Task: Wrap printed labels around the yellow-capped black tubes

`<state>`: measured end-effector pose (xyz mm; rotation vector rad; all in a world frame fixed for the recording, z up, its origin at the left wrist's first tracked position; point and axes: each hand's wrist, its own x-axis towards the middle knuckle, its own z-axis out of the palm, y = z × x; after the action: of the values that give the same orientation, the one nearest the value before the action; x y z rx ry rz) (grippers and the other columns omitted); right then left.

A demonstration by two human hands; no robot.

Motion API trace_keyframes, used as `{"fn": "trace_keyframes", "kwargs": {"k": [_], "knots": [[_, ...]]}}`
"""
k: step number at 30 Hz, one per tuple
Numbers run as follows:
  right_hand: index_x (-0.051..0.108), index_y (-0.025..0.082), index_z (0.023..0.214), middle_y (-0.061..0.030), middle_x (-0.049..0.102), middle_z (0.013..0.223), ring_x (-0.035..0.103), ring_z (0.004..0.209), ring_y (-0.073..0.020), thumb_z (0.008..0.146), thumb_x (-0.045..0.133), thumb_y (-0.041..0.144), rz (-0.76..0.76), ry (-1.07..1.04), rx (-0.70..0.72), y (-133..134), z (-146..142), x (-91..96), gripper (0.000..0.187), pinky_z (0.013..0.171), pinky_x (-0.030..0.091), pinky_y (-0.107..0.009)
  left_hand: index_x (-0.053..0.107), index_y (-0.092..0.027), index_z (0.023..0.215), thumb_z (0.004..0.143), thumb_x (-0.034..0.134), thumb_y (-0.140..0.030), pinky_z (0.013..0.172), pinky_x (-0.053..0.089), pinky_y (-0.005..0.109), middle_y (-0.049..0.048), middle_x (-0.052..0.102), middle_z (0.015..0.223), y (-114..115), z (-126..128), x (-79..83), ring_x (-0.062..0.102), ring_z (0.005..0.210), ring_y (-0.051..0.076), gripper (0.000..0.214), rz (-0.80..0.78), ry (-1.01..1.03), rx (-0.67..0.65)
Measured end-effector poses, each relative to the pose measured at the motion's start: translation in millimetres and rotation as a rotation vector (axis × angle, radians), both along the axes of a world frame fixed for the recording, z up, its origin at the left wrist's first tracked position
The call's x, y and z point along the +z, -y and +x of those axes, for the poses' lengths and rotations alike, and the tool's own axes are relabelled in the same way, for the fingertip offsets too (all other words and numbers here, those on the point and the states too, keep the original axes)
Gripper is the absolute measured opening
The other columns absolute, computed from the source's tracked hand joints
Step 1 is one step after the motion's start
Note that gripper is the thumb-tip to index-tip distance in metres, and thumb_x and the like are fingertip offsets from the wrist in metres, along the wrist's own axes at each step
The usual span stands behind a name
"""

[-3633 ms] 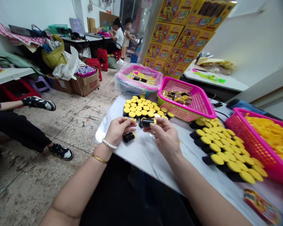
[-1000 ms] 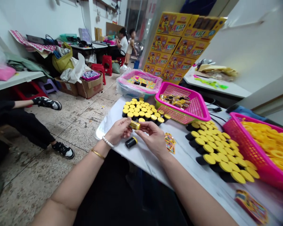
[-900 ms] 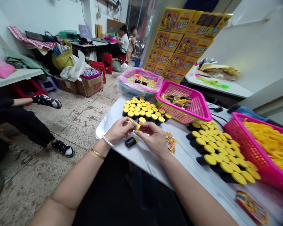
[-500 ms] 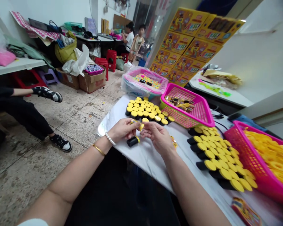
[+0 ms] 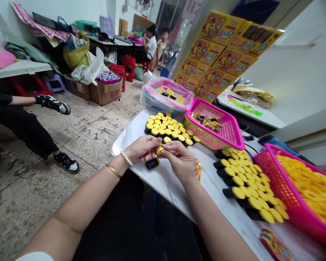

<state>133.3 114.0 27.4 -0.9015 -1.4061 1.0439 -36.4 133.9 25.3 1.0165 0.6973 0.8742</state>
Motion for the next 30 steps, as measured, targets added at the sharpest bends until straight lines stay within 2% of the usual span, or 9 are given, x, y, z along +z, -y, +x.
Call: {"fn": "trace_keyframes", "kwargs": {"k": [6, 9, 12, 15, 18, 21, 25, 27, 30], "knots": [[0.073, 0.023, 0.074, 0.0006, 0.061, 0.088, 0.068, 0.075, -0.0143, 0.066, 0.087, 0.033, 0.031, -0.007, -0.031, 7.6, -6.1, -3.6, 0.019, 0.063, 0.067, -0.033, 0.055, -0.014, 0.075, 0.071, 0.073, -0.067, 0.028, 0.021, 0.015, -0.0037, 0.057, 0.048, 0.9, 0.2, -1.2, 0.04, 0.028, 0.003, 0.055, 0.022, -0.009, -0.016], [0.071, 0.021, 0.077, 0.0, 0.064, 0.089, 0.07, 0.07, -0.015, 0.068, 0.086, 0.033, 0.0, 0.004, -0.081, 3.7, -3.4, 1.4, 0.022, 0.061, 0.067, -0.035, 0.053, -0.016, 0.088, 0.071, 0.071, -0.069, 0.029, 0.023, 0.015, -0.0038, 0.059, 0.049, 2.6, 1.3, -2.0, 0.042, 0.028, 0.005, 0.059, 0.016, 0.001, 0.015], [0.067, 0.02, 0.086, -0.0001, 0.068, 0.084, 0.071, 0.064, -0.0153, 0.073, 0.081, 0.034, 0.032, -0.038, -0.244, -21.2, 18.1, 26.5, 0.023, 0.062, 0.065, -0.035, 0.048, -0.017, 0.102, 0.072, 0.069, -0.071, 0.032, 0.029, 0.016, -0.0023, 0.062, 0.054, 4.4, 2.2, -1.4, 0.048, 0.031, 0.008, 0.064, -0.044, 0.011, 0.061], [0.062, 0.027, 0.104, 0.0015, 0.068, 0.096, 0.074, 0.074, -0.0173, 0.073, 0.081, 0.035, 0.106, -0.087, -0.343, -50.7, 50.8, 59.2, 0.038, 0.067, 0.065, -0.036, 0.047, -0.018, 0.105, 0.075, 0.069, -0.067, 0.033, 0.03, 0.017, -0.0017, 0.063, 0.058, 5.2, 2.6, 0.1, 0.05, 0.034, 0.009, 0.062, -0.081, 0.035, 0.153], [0.062, 0.027, 0.11, 0.0007, 0.065, 0.091, 0.07, 0.062, -0.0154, 0.074, 0.079, 0.039, 0.048, 0.063, -0.412, -50.6, 62.3, 67.8, 0.042, 0.047, 0.058, -0.027, 0.049, -0.018, 0.102, 0.08, 0.067, -0.063, 0.031, 0.024, 0.016, -0.0038, 0.061, 0.058, 5.4, 2.2, 0.8, 0.047, 0.032, 0.006, 0.053, -0.101, 0.082, 0.332], [0.071, 0.023, 0.098, -0.0051, 0.066, 0.097, 0.066, 0.065, -0.0143, 0.078, 0.075, 0.035, 0.093, 0.437, -0.188, -16.0, 37.9, 42.8, 0.024, 0.044, 0.052, -0.024, 0.052, -0.018, 0.092, 0.081, 0.067, -0.061, 0.032, 0.018, 0.016, -0.0064, 0.056, 0.054, 7.0, 1.3, -0.4, 0.038, 0.03, 0.003, 0.047, -0.062, 0.118, 0.444], [0.075, 0.028, 0.1, -0.0065, 0.068, 0.107, 0.066, 0.09, -0.0221, 0.071, 0.081, 0.026, 0.26, 0.814, 0.154, 28.0, -0.5, 3.2, 0.03, 0.077, 0.058, -0.038, 0.054, -0.017, 0.079, 0.074, 0.074, -0.058, 0.033, 0.017, 0.018, -0.0071, 0.052, 0.05, 11.2, -0.5, -3.5, 0.033, 0.031, 0.002, 0.046, 0.073, 0.066, 0.374], [0.075, 0.026, 0.1, -0.006, 0.07, 0.099, 0.066, 0.092, -0.0236, 0.071, 0.082, 0.025, 0.276, 0.85, 0.205, 32.4, -1.9, 0.4, 0.03, 0.082, 0.056, -0.041, 0.055, -0.017, 0.078, 0.075, 0.073, -0.056, 0.035, 0.018, 0.019, -0.0066, 0.052, 0.051, 12.3, -1.4, -4.5, 0.034, 0.033, 0.003, 0.043, 0.112, 0.008, 0.34], [0.075, 0.024, 0.095, -0.0039, 0.071, 0.089, 0.066, 0.079, -0.0199, 0.072, 0.081, 0.028, 0.242, 0.756, 0.134, 19.5, 21.6, 20.1, 0.024, 0.073, 0.055, -0.036, 0.06, -0.017, 0.078, 0.081, 0.069, -0.048, 0.04, 0.026, 0.021, -0.0045, 0.054, 0.055, 12.2, 2.9, -4.4, 0.039, 0.039, 0.006, 0.032, 0.19, -0.183, 0.321]]}}
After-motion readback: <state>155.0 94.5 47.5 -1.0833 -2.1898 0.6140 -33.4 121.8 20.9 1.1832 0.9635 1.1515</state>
